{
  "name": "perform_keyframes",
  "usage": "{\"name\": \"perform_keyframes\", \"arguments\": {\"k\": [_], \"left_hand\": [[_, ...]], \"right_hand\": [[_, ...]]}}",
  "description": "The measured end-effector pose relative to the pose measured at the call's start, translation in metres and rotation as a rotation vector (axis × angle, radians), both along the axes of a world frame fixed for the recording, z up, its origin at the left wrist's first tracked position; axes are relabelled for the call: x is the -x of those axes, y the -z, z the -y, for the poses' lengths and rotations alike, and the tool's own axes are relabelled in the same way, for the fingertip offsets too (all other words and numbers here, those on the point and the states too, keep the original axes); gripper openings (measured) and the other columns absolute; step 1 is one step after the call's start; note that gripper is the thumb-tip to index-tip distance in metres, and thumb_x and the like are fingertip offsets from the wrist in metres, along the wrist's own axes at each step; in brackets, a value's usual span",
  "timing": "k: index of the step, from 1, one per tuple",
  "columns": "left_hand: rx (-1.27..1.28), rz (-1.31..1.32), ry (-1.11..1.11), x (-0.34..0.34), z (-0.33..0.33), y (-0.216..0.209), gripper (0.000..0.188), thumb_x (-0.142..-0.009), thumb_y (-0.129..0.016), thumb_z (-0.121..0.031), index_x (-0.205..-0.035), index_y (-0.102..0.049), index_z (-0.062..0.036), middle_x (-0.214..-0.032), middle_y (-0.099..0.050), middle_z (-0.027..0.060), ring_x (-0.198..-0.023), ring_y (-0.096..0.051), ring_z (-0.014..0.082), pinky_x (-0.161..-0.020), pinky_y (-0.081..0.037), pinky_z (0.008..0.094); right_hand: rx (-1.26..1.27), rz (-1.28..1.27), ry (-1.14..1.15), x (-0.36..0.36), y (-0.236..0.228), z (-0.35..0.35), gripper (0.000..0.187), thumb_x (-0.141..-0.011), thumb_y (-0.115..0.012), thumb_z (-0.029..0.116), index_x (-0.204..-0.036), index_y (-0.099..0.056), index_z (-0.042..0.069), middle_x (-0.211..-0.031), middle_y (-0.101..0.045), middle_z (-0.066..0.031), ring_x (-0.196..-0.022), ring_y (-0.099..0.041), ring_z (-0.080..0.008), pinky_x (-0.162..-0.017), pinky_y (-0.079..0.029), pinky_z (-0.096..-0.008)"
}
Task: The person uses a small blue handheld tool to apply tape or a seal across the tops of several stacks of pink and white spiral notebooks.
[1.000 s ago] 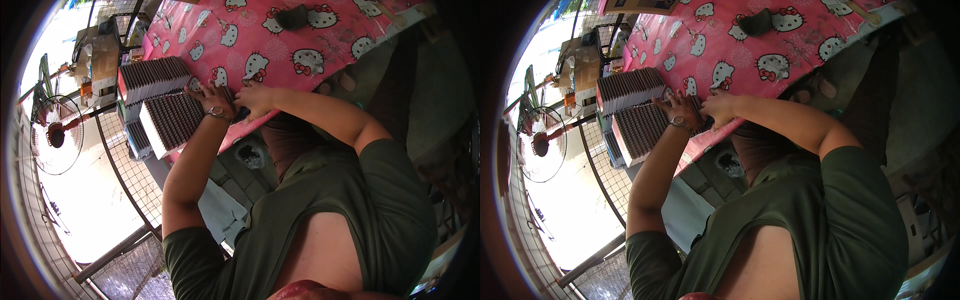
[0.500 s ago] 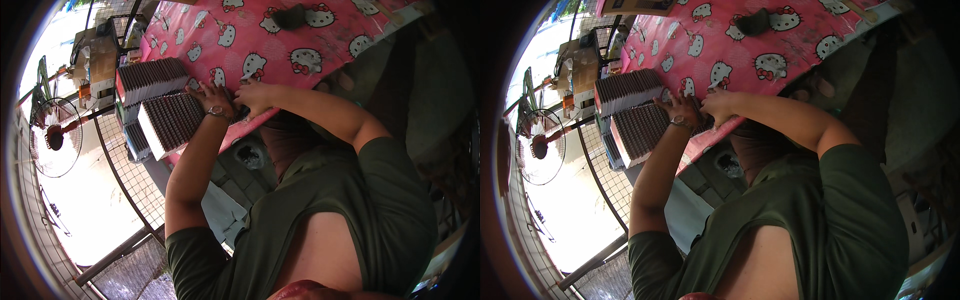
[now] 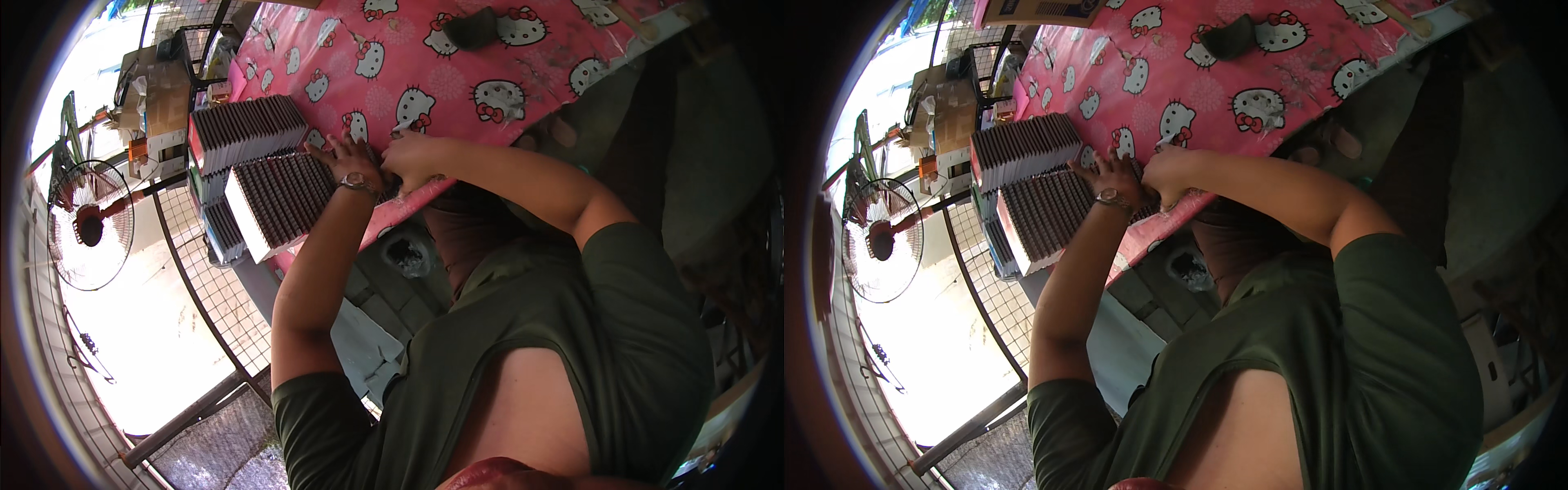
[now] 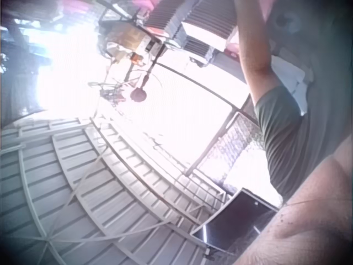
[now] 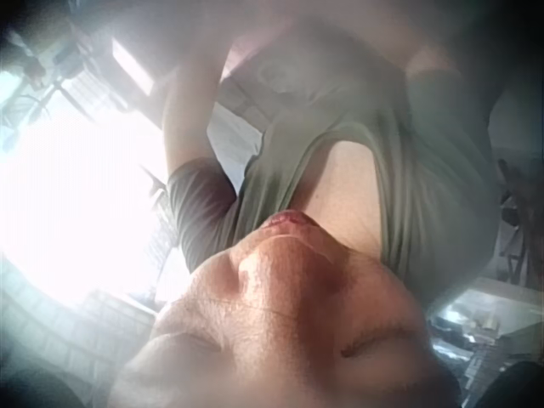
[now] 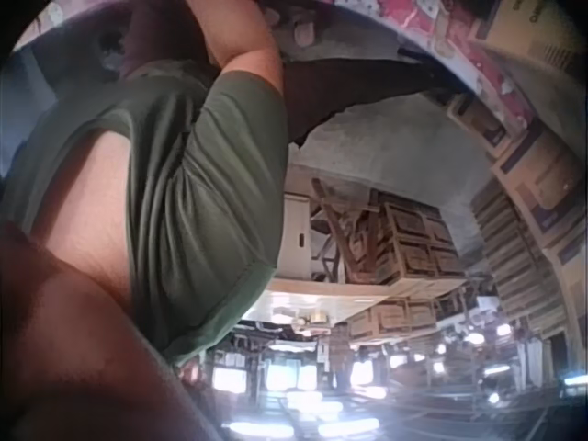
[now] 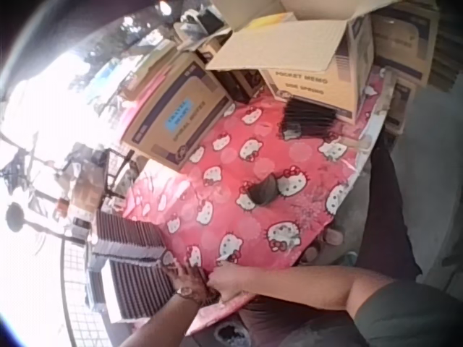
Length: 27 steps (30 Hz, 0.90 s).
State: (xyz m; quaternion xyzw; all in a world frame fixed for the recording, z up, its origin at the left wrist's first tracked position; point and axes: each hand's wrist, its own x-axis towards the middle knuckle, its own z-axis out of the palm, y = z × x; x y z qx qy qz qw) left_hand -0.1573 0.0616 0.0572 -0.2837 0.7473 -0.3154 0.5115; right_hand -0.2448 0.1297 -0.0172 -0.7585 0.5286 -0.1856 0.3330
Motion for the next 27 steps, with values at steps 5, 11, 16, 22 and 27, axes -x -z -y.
{"name": "perform_keyframes", "arguments": {"k": [5, 11, 16, 22, 27], "left_hand": [[0.023, 0.006, 0.028, -0.003, 0.0, 0.008, 0.096, -0.08, -0.055, -0.065, -0.154, -0.023, -0.0122, -0.162, -0.016, 0.0118, -0.148, -0.014, 0.038, -0.096, 0.006, 0.0853], [0.008, 0.048, 0.023, -0.002, 0.003, 0.008, 0.096, -0.081, -0.055, -0.064, -0.154, -0.022, -0.0121, -0.162, -0.012, 0.0123, -0.148, -0.014, 0.0377, -0.096, 0.005, 0.0854], [-0.003, 0.032, 0.018, -0.002, -0.001, 0.006, 0.077, -0.091, -0.05, -0.049, -0.154, -0.024, -0.012, -0.163, -0.012, 0.0105, -0.149, -0.013, 0.0361, -0.099, 0.005, 0.0838], [-0.025, -0.018, 0.036, 0.0, -0.002, 0.004, 0.077, -0.088, -0.053, -0.046, -0.152, -0.028, -0.0104, -0.162, -0.015, 0.0104, -0.149, -0.014, 0.0348, -0.101, 0.005, 0.0818], [-0.029, -0.024, 0.03, -0.001, -0.001, 0.003, 0.077, -0.087, -0.054, -0.042, -0.152, -0.028, -0.01, -0.161, -0.018, 0.0104, -0.148, -0.015, 0.0341, -0.102, 0.005, 0.0815]], "right_hand": [[0.244, -0.038, 0.065, -0.007, 0.017, -0.009, 0.052, -0.066, -0.078, 0.052, -0.106, -0.073, 0.019, -0.114, -0.068, -0.0058, -0.12, -0.055, -0.0274, -0.109, -0.03, -0.0538], [-0.202, -0.085, -0.079, -0.009, -0.007, 0.01, 0.042, -0.074, -0.071, 0.047, -0.105, -0.072, 0.019, -0.109, -0.065, -0.0058, -0.116, -0.056, -0.0263, -0.101, -0.037, -0.0496], [0.061, -0.129, 0.048, 0.001, -0.007, -0.005, 0.043, -0.075, -0.069, 0.045, -0.108, -0.071, 0.017, -0.113, -0.064, -0.007, -0.119, -0.054, -0.0265, -0.1, -0.038, -0.0483], [0.226, -0.078, 0.062, -0.001, 0.017, -0.02, 0.051, -0.072, -0.073, 0.048, -0.113, -0.068, 0.017, -0.12, -0.059, -0.0062, -0.122, -0.05, -0.0248, -0.1, -0.038, -0.0465], [0.266, -0.037, 0.082, -0.005, 0.018, -0.02, 0.046, -0.072, -0.075, 0.045, -0.108, -0.071, 0.017, -0.116, -0.061, -0.0055, -0.12, -0.051, -0.0246, -0.101, -0.038, -0.0455]]}}
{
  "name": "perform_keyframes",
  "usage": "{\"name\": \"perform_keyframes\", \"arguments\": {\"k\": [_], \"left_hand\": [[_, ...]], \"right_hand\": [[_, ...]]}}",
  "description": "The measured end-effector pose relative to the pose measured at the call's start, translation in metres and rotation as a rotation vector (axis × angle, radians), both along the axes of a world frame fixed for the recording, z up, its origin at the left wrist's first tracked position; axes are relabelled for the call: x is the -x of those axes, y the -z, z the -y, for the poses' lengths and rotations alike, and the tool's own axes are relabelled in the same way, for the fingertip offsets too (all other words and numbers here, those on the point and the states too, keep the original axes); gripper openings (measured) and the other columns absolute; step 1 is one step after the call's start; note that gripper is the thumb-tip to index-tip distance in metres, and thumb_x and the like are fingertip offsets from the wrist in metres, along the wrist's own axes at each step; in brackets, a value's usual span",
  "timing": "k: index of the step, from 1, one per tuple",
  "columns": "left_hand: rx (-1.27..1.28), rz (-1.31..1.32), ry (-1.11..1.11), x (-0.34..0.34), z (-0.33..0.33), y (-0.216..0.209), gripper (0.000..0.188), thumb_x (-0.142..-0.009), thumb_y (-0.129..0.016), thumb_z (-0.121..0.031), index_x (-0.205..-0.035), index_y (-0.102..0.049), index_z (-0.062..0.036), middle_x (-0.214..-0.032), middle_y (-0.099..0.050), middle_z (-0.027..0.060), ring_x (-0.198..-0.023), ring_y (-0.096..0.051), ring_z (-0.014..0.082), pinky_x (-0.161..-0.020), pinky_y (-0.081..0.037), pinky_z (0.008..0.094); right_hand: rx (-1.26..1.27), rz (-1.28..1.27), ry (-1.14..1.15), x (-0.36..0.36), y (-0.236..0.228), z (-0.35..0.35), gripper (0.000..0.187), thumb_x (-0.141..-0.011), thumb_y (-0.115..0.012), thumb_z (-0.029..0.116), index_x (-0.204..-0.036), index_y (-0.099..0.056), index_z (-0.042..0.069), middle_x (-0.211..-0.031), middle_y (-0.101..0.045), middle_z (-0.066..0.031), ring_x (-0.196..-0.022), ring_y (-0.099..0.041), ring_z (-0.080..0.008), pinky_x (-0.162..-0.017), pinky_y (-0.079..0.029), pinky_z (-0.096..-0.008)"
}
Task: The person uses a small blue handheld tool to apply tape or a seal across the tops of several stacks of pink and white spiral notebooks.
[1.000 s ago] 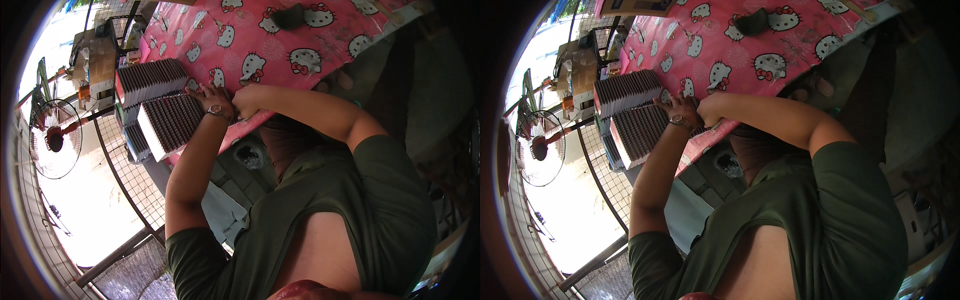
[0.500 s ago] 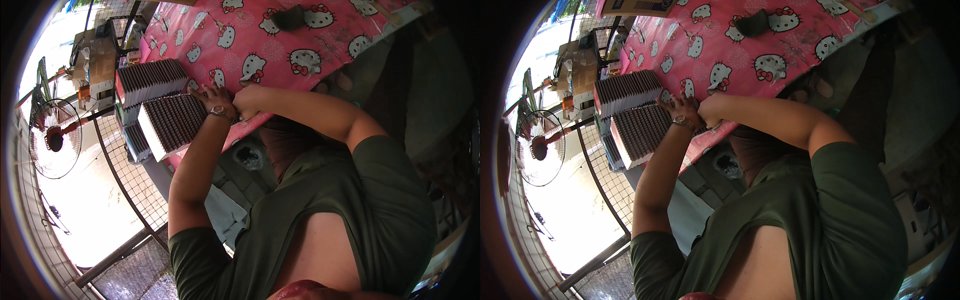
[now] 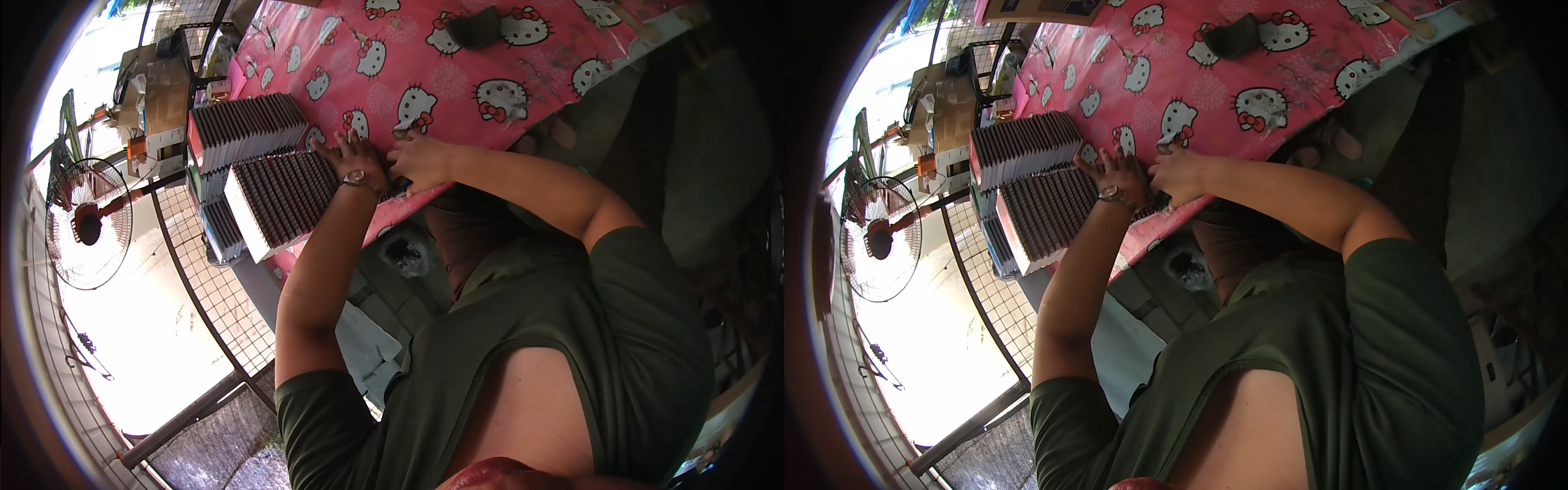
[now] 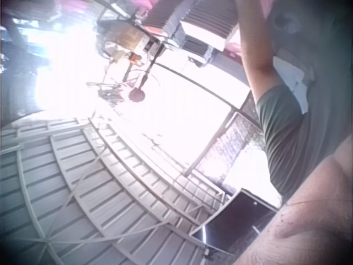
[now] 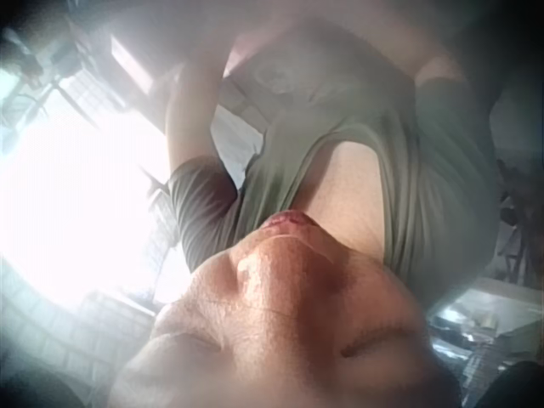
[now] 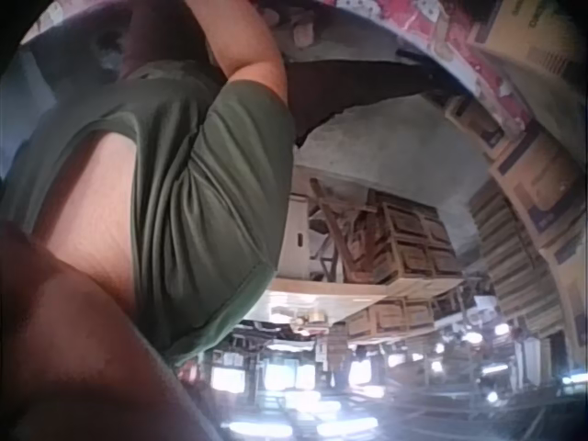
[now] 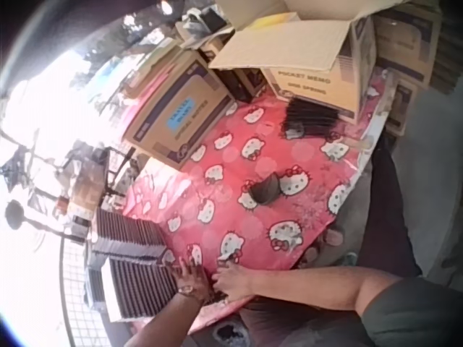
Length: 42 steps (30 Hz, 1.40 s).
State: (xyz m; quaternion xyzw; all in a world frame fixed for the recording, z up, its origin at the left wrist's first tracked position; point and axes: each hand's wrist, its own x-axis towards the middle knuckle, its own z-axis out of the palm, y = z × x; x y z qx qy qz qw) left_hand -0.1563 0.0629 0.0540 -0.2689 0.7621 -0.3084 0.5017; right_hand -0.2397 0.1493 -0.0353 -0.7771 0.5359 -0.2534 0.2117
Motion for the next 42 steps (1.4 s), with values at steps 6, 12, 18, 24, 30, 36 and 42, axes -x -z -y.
{"name": "perform_keyframes", "arguments": {"k": [6, 12, 18, 24, 30, 36, 42], "left_hand": [[0.012, -0.004, -0.003, -0.003, 0.001, 0.003, 0.077, -0.087, -0.054, -0.041, -0.153, -0.027, -0.0101, -0.162, -0.017, 0.0096, -0.149, -0.015, 0.0326, -0.102, 0.005, 0.0812], [0.02, 0.016, 0.025, 0.0, -0.003, 0.006, 0.077, -0.09, -0.051, -0.044, -0.153, -0.025, -0.0091, -0.162, -0.016, 0.0101, -0.149, -0.012, 0.0319, -0.102, 0.005, 0.0812], [0.026, 0.024, 0.033, -0.006, 0.004, 0.012, 0.075, -0.091, -0.048, -0.044, -0.153, -0.024, -0.0084, -0.162, -0.015, 0.009, -0.149, -0.013, 0.0309, -0.102, 0.005, 0.0813], [0.027, 0.002, 0.024, -0.004, 0.006, 0.012, 0.075, -0.09, -0.051, -0.04, -0.153, -0.025, -0.0079, -0.162, -0.016, 0.0085, -0.149, -0.015, 0.0295, -0.102, 0.005, 0.0812], [0.029, 0.004, 0.006, -0.003, 0.003, 0.009, 0.075, -0.089, -0.054, -0.037, -0.152, -0.026, -0.0081, -0.162, -0.016, 0.0094, -0.149, -0.015, 0.0298, -0.102, 0.004, 0.0815], [0.027, 0.033, 0.041, 0.003, 0.0, 0.008, 0.076, -0.09, -0.052, -0.041, -0.153, -0.026, -0.0085, -0.162, -0.015, 0.0101, -0.149, -0.014, 0.031, -0.102, 0.003, 0.0816], [0.006, -0.003, -0.004, -0.005, 0.0, 0.019, 0.078, -0.091, -0.048, -0.047, -0.154, -0.022, -0.0082, -0.163, -0.012, 0.0109, -0.149, -0.01, 0.0336, -0.102, 0.004, 0.081]], "right_hand": [[-0.278, 0.063, -0.036, -0.009, -0.016, 0.021, 0.036, -0.073, -0.072, 0.04, -0.096, -0.075, 0.012, -0.097, -0.07, -0.0102, -0.098, -0.065, -0.0296, -0.086, -0.049, -0.0455], [-0.179, 0.029, -0.056, -0.004, -0.005, 0.019, 0.039, -0.072, -0.073, 0.041, -0.096, -0.075, 0.011, -0.092, -0.072, -0.0134, -0.09, -0.068, -0.0324, -0.077, -0.054, -0.0449], [0.037, -0.048, -0.012, -0.006, -0.001, 0.002, 0.038, -0.073, -0.074, 0.04, -0.101, -0.075, 0.015, -0.108, -0.068, -0.0083, -0.108, -0.062, -0.0284, -0.098, -0.043, -0.0484], [-0.098, -0.089, -0.004, -0.011, -0.006, 0.007, 0.035, -0.074, -0.071, 0.041, -0.096, -0.075, 0.013, -0.109, -0.065, -0.0061, -0.111, -0.058, -0.0266, -0.107, -0.035, -0.0471], [-0.126, -0.044, -0.036, -0.009, -0.012, 0.008, 0.031, -0.076, -0.068, 0.034, -0.092, -0.075, 0.009, -0.094, -0.07, -0.0137, -0.096, -0.066, -0.0317, -0.091, -0.048, -0.0473], [-0.401, 0.054, -0.046, -0.015, -0.015, 0.033, 0.03, -0.075, -0.067, 0.034, -0.089, -0.075, 0.008, -0.087, -0.071, -0.0171, -0.086, -0.069, -0.0341, -0.073, -0.054, -0.0474], [-0.093, -0.075, 0.019, -0.003, -0.009, 0.01, 0.038, -0.069, -0.074, 0.041, -0.091, -0.075, 0.011, -0.098, -0.069, -0.0078, -0.103, -0.064, -0.0268, -0.088, -0.049, -0.0428]]}}
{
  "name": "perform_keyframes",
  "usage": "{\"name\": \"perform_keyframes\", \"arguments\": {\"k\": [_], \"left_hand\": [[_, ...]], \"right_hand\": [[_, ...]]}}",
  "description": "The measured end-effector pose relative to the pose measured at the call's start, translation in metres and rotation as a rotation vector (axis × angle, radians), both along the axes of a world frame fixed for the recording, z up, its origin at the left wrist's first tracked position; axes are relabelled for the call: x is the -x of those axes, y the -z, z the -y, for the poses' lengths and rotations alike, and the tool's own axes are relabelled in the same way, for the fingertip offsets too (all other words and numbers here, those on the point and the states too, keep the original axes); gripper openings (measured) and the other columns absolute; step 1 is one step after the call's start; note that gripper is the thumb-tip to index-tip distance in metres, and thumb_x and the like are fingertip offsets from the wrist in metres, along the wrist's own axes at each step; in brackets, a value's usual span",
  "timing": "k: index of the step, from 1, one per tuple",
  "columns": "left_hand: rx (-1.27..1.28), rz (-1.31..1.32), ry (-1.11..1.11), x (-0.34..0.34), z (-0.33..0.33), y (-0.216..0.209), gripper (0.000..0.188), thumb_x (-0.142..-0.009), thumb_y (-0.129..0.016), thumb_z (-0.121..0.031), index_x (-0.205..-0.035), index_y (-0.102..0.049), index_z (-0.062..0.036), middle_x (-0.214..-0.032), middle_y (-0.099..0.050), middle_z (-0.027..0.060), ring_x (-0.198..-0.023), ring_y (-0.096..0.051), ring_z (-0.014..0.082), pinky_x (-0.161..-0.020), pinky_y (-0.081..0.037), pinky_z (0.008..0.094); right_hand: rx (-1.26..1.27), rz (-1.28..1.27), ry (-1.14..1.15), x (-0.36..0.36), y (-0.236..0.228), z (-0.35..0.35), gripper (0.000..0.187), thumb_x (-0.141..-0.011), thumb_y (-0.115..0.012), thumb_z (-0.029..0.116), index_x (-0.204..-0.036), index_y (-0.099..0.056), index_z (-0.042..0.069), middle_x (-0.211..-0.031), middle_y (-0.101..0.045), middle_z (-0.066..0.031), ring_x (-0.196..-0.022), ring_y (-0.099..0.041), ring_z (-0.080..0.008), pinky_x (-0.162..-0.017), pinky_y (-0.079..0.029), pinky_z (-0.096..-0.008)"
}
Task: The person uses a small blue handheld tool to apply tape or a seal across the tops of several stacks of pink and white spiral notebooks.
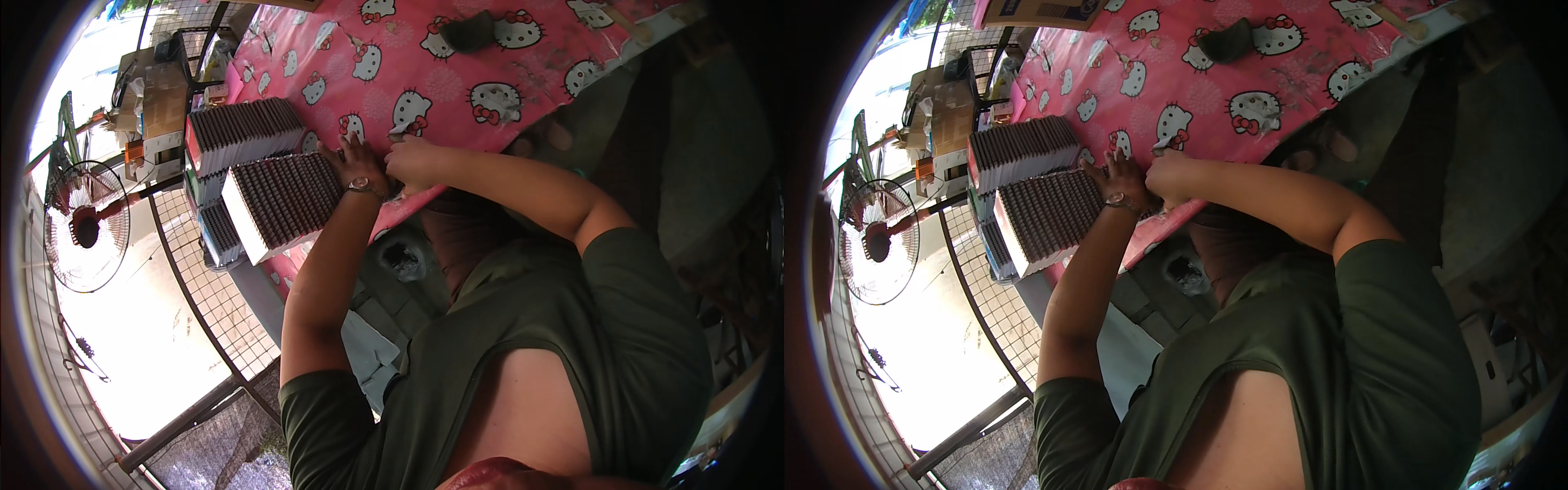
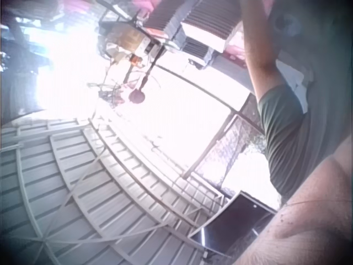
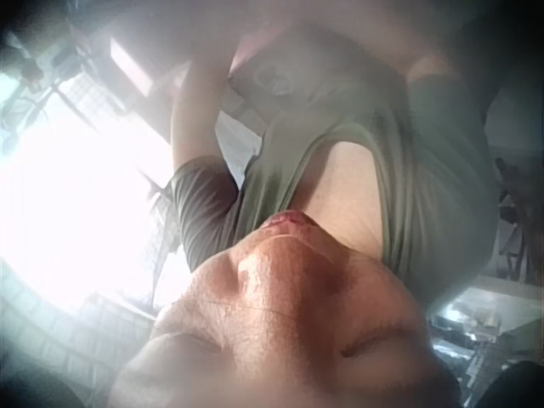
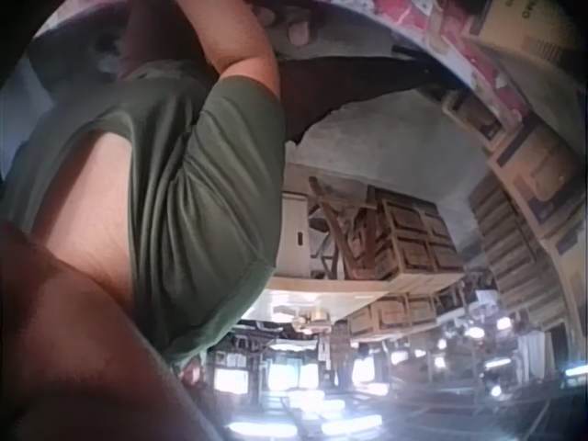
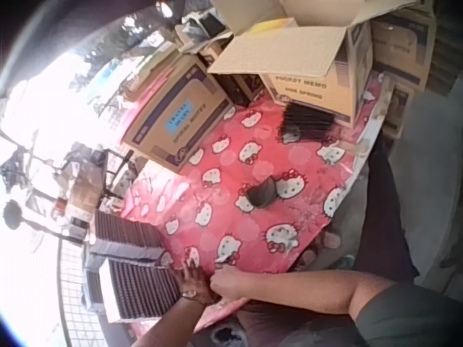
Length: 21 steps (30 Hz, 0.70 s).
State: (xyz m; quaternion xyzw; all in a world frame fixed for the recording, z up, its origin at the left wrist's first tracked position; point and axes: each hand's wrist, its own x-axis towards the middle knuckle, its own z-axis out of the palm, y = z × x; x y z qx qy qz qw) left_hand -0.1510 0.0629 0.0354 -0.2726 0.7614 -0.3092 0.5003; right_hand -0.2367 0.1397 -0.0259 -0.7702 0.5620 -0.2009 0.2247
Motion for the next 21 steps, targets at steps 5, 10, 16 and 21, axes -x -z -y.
{"name": "perform_keyframes", "arguments": {"k": [5, 10, 16, 21], "left_hand": [[0.01, 0.017, 0.002, 0.002, -0.002, 0.0, 0.081, -0.091, -0.047, -0.052, -0.154, -0.022, -0.0072, -0.163, -0.011, 0.011, -0.149, -0.008, 0.0356, -0.103, 0.006, 0.0802], [-0.024, 0.035, -0.015, 0.008, -0.008, -0.002, 0.083, -0.089, -0.049, -0.052, -0.153, -0.022, -0.0062, -0.163, -0.011, 0.012, -0.149, -0.007, 0.0377, -0.102, 0.007, 0.0806], [-0.022, 0.024, -0.002, -0.002, -0.002, 0.0, 0.081, -0.089, -0.051, -0.046, -0.153, -0.023, -0.0056, -0.162, -0.013, 0.013, -0.149, -0.006, 0.0377, -0.1, 0.009, 0.0815], [-0.164, -0.208, 0.076, -0.005, -0.007, -0.038, 0.066, -0.092, -0.047, -0.033, -0.15, -0.031, -0.0048, -0.159, -0.021, 0.0146, -0.15, -0.01, 0.031, -0.108, 0.002, 0.0746]], "right_hand": [[0.186, -0.062, 0.076, -0.005, 0.012, -0.011, 0.036, -0.066, -0.076, 0.041, -0.089, -0.075, 0.013, -0.101, -0.064, -0.0014, -0.109, -0.057, -0.0205, -0.099, -0.041, -0.0396], [0.241, -0.079, 0.086, -0.004, 0.015, -0.012, 0.036, -0.065, -0.077, 0.042, -0.085, -0.075, 0.013, -0.098, -0.064, -0.0004, -0.107, -0.057, -0.02, -0.102, -0.039, -0.0394], [0.295, -0.038, 0.063, -0.011, 0.015, -0.005, 0.03, -0.069, -0.075, 0.038, -0.082, -0.075, 0.011, -0.092, -0.067, -0.0043, -0.1, -0.062, -0.024, -0.099, -0.044, -0.0417], [-0.228, -0.003, -0.177, -0.023, -0.006, 0.042, 0.035, -0.073, -0.072, 0.033, -0.095, -0.074, 0.005, -0.101, -0.071, -0.0139, -0.095, -0.067, -0.0317, -0.084, -0.052, -0.0465]]}}
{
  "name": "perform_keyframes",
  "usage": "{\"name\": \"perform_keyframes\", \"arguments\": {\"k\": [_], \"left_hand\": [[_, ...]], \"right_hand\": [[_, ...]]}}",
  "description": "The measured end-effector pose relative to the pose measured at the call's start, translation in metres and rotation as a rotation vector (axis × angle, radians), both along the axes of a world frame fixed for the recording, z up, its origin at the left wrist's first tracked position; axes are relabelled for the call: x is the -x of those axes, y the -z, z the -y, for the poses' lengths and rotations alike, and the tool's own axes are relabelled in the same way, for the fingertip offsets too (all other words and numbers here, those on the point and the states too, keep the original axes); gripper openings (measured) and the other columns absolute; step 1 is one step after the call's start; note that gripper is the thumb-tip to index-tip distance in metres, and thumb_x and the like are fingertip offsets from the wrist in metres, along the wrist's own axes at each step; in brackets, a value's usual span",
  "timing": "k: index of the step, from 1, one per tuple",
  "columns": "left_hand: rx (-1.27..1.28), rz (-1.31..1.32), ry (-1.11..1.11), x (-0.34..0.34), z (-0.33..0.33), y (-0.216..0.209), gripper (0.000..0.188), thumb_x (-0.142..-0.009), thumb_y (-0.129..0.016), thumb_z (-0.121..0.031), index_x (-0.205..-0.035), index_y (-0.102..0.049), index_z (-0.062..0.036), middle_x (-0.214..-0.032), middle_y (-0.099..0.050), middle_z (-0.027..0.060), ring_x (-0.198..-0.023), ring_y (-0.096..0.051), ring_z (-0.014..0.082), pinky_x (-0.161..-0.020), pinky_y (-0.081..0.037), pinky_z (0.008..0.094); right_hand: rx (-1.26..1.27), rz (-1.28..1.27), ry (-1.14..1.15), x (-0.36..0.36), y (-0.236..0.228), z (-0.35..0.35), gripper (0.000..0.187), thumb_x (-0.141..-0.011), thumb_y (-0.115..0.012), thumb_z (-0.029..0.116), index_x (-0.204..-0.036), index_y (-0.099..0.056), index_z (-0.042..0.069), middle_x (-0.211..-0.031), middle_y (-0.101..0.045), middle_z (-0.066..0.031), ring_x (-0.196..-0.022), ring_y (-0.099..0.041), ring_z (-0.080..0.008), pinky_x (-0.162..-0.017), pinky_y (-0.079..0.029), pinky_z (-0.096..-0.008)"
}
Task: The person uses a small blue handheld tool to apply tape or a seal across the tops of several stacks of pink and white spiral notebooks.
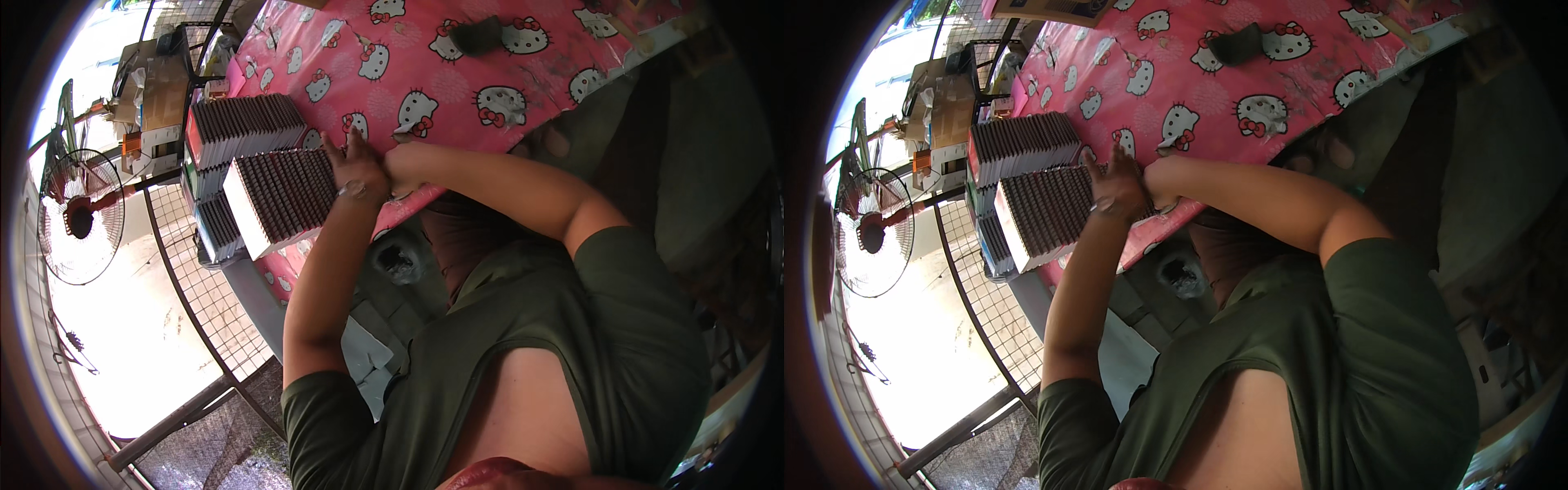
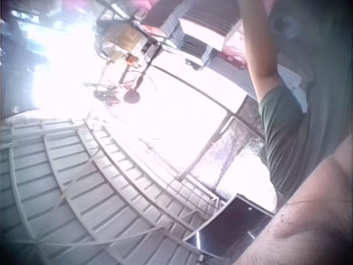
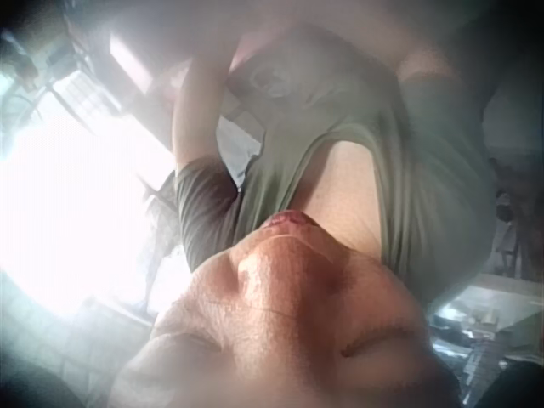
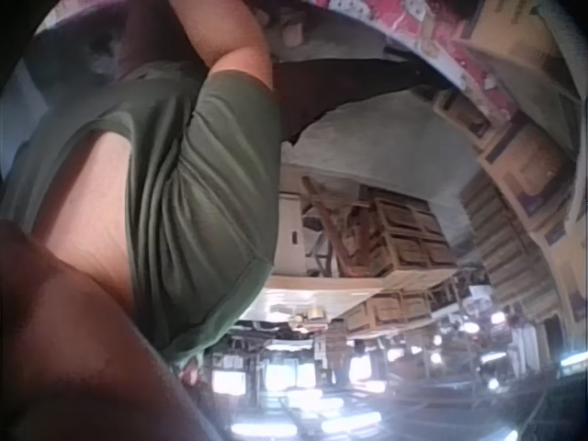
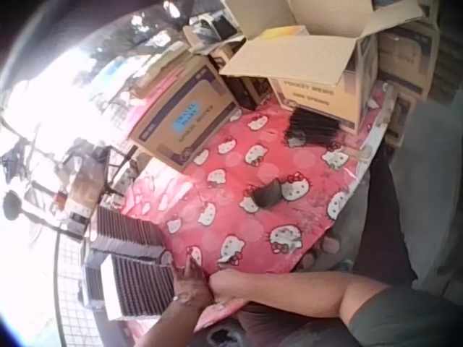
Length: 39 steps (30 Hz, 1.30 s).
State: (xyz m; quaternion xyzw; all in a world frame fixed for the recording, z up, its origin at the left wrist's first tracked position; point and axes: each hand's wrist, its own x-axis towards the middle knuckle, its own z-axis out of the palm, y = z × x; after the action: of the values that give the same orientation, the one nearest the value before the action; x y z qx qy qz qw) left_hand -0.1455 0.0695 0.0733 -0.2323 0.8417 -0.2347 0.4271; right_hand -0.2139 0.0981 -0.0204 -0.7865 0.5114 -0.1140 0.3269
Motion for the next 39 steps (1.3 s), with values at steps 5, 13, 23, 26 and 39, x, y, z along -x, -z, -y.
{"name": "perform_keyframes", "arguments": {"k": [5, 13, 23, 26, 39], "left_hand": [[-0.185, -1.338, 0.147, -0.026, -0.045, -0.156, 0.039, -0.097, -0.044, -0.015, -0.131, -0.051, 0.0006, -0.138, -0.051, 0.018, -0.126, -0.05, 0.0311, -0.105, -0.041, 0.0433], [-0.918, -2.475, -1.149, -0.232, 0.058, 0.039, 0.046, -0.098, -0.045, -0.034, -0.133, -0.045, -0.0036, -0.133, -0.05, 0.0111, -0.119, -0.05, 0.0237, -0.101, -0.043, 0.0388], [-1.375, -2.511, -1.454, -0.141, -0.031, 0.096, 0.062, -0.099, -0.032, -0.058, -0.145, -0.037, -0.0159, -0.148, -0.04, 0.0044, -0.137, -0.035, 0.0246, -0.113, -0.027, 0.0461], [-1.151, -2.759, -1.585, -0.158, -0.059, 0.097, 0.064, -0.098, -0.031, -0.058, -0.146, -0.036, -0.0149, -0.144, -0.044, 0.0044, -0.134, -0.036, 0.0228, -0.115, -0.021, 0.0438], [-1.171, -2.542, -1.362, -0.22, 0.045, 0.098, 0.078, -0.096, -0.022, -0.067, -0.14, -0.045, -0.006, -0.138, -0.052, 0.0093, -0.124, -0.045, 0.025, -0.107, -0.031, 0.0418]], "right_hand": [[-0.217, -0.053, 0.103, 0.032, -0.01, -0.005, 0.036, -0.078, -0.071, 0.03, -0.103, -0.074, 0.005, -0.106, -0.07, -0.0148, -0.098, -0.067, -0.0337, -0.084, -0.052, -0.0474], [0.36, 0.448, 0.774, 0.003, 0.0, -0.014, 0.036, -0.09, -0.062, 0.034, -0.11, -0.068, 0.004, -0.107, -0.067, -0.0135, -0.103, -0.062, -0.0354, -0.094, -0.046, -0.0445], [-0.356, 1.391, 0.527, -0.036, 0.029, 0.032, 0.043, -0.101, -0.041, 0.034, -0.132, -0.053, 0.007, -0.129, -0.059, -0.0201, -0.115, -0.059, -0.0266, -0.102, -0.042, -0.0405], [-0.59, 0.913, 0.398, -0.045, -0.072, 0.027, 0.04, -0.099, -0.044, 0.034, -0.127, -0.057, 0.009, -0.121, -0.064, -0.0139, -0.108, -0.063, -0.0226, -0.099, -0.044, -0.0375], [0.363, 0.13, 0.54, 0.068, 0.009, 0.032, 0.051, -0.084, -0.067, 0.043, -0.126, -0.063, 0.015, -0.131, -0.058, -0.012, -0.119, -0.055, -0.0296, -0.1, -0.043, -0.0408]]}}
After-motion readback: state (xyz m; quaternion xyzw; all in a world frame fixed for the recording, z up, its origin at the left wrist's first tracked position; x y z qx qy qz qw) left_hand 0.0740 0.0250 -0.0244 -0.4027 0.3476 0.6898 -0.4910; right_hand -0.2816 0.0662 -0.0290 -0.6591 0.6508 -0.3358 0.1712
